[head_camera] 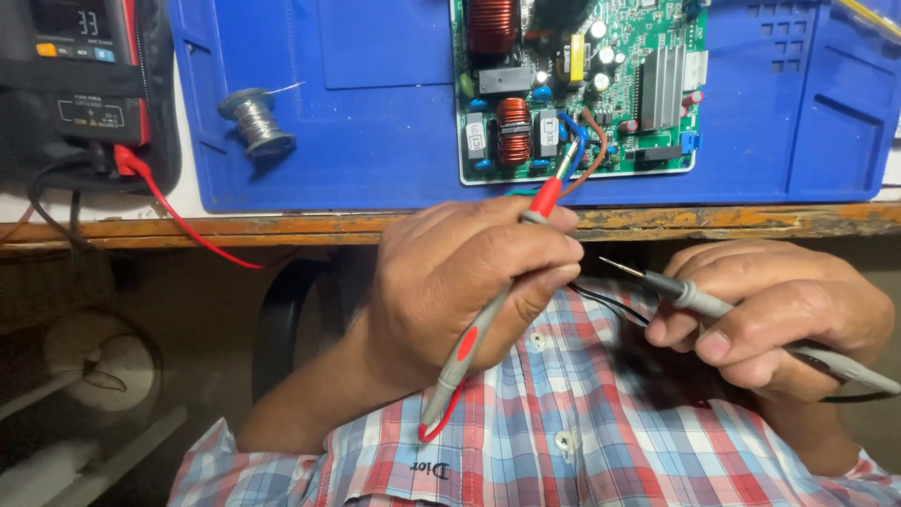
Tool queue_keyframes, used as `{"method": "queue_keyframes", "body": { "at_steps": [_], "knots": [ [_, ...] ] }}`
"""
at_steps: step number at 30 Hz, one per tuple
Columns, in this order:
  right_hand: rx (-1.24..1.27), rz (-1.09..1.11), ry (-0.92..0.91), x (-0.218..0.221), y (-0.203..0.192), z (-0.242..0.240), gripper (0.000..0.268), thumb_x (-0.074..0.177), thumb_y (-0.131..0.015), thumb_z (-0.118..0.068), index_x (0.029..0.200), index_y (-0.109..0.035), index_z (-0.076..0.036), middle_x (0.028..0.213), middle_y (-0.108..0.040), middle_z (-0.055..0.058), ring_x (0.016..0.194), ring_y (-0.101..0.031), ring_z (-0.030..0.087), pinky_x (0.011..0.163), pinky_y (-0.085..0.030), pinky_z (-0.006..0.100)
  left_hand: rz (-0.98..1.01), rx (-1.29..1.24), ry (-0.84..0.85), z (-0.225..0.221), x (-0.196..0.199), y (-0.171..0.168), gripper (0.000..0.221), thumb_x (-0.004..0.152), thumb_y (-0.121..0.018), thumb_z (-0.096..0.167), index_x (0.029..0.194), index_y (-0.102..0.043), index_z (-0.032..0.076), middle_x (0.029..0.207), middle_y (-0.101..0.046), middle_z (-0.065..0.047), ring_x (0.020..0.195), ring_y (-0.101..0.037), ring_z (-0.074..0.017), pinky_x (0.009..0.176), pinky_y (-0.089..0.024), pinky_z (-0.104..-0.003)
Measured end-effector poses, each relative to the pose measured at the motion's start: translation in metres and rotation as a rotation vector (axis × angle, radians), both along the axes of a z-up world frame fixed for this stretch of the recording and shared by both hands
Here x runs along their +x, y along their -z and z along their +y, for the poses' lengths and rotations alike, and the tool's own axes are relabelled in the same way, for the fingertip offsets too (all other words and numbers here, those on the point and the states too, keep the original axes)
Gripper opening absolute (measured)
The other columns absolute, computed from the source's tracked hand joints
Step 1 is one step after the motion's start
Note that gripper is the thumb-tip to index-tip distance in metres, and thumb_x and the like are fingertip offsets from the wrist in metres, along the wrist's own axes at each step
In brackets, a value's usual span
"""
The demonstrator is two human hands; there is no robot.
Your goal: Using a digital multimeter to test components on a printed circuit board.
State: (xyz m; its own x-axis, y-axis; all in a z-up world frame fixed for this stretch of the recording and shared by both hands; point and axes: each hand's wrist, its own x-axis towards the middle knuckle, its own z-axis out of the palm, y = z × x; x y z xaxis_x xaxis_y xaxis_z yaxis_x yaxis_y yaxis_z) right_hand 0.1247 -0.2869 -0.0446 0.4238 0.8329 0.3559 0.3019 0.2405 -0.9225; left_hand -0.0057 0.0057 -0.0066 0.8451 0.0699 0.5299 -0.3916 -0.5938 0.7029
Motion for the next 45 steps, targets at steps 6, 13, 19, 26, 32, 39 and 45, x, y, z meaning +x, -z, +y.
{"method": "queue_keyframes", "body": {
  "at_steps": [6, 13, 19, 26, 32, 39, 45],
  "knots": [
    [-0.023, 0.001, 0.045, -0.005, -0.001, -0.002, 0.021, 0.119, -0.062, -0.043, 0.115, -0.071, -0.025, 0.112, -0.092, 0.005, 0.085, -0.099, 0.016, 0.088, -0.083, 0.039, 0.183, -0.269, 0.130, -0.004, -0.015, 0.004, 0.025, 0.127, -0.060, 0.023, 0.138, -0.075, 0.006, 0.122, -0.090, -0.003, 0.098, -0.094, -0.0218, 0.086, -0.075, -0.037],
    [0.052, 0.019, 0.070, -0.006, 0.004, -0.001, 0.020, 0.118, -0.063, -0.038, 0.115, -0.072, -0.021, 0.110, -0.091, 0.010, 0.085, -0.099, 0.020, 0.087, -0.084, 0.039, 0.306, -0.460, 0.378, 0.003, -0.017, 0.003, 0.041, 0.130, -0.047, 0.032, 0.142, -0.075, 0.005, 0.140, -0.088, -0.013, 0.131, -0.094, -0.0315, 0.113, -0.079, -0.041],
    [0.053, 0.023, 0.102, -0.010, 0.001, 0.001, 0.020, 0.117, -0.063, -0.037, 0.113, -0.072, -0.019, 0.108, -0.091, 0.011, 0.081, -0.096, 0.020, 0.082, -0.082, 0.037, 0.298, -0.586, 0.443, 0.006, -0.021, 0.008, 0.037, 0.131, -0.048, 0.031, 0.141, -0.072, 0.005, 0.137, -0.088, -0.016, 0.123, -0.095, -0.0311, 0.107, -0.079, -0.040],
    [0.042, -0.002, 0.092, -0.007, 0.003, 0.000, 0.020, 0.118, -0.063, -0.038, 0.114, -0.071, -0.020, 0.109, -0.091, 0.009, 0.084, -0.097, 0.018, 0.082, -0.081, 0.035, 0.297, -0.583, 0.444, 0.007, -0.021, 0.007, 0.035, 0.131, -0.048, 0.031, 0.138, -0.073, 0.006, 0.134, -0.089, -0.015, 0.122, -0.096, -0.0312, 0.104, -0.080, -0.040],
    [0.002, -0.037, 0.067, -0.002, 0.005, -0.007, 0.018, 0.115, -0.064, -0.033, 0.118, -0.072, -0.018, 0.113, -0.090, 0.010, 0.093, -0.099, 0.020, 0.090, -0.084, 0.037, 0.279, -0.589, 0.433, 0.005, -0.020, 0.009, 0.038, 0.131, -0.047, 0.031, 0.135, -0.074, 0.004, 0.130, -0.089, -0.016, 0.120, -0.096, -0.0319, 0.102, -0.081, -0.040],
    [-0.151, -0.146, 0.108, -0.009, -0.011, -0.013, 0.020, 0.115, -0.057, -0.035, 0.119, -0.068, -0.018, 0.114, -0.090, 0.008, 0.102, -0.099, 0.020, 0.097, -0.083, 0.038, 0.177, -0.479, 0.342, 0.008, -0.019, 0.006, 0.047, 0.133, -0.043, 0.037, 0.130, -0.076, 0.005, 0.124, -0.091, -0.013, 0.106, -0.098, -0.0296, 0.086, -0.078, -0.040],
    [-0.253, -0.012, 0.415, -0.042, -0.004, -0.038, 0.049, 0.124, -0.053, -0.036, 0.169, -0.049, -0.017, 0.137, -0.082, 0.014, 0.135, -0.088, 0.025, 0.139, -0.072, 0.044, 0.085, -0.038, 0.157, 0.015, -0.021, 0.004, 0.042, 0.132, -0.044, 0.041, 0.141, -0.080, 0.020, 0.137, -0.087, -0.016, 0.102, -0.093, -0.0320, 0.089, -0.069, -0.047]
  ]
}}
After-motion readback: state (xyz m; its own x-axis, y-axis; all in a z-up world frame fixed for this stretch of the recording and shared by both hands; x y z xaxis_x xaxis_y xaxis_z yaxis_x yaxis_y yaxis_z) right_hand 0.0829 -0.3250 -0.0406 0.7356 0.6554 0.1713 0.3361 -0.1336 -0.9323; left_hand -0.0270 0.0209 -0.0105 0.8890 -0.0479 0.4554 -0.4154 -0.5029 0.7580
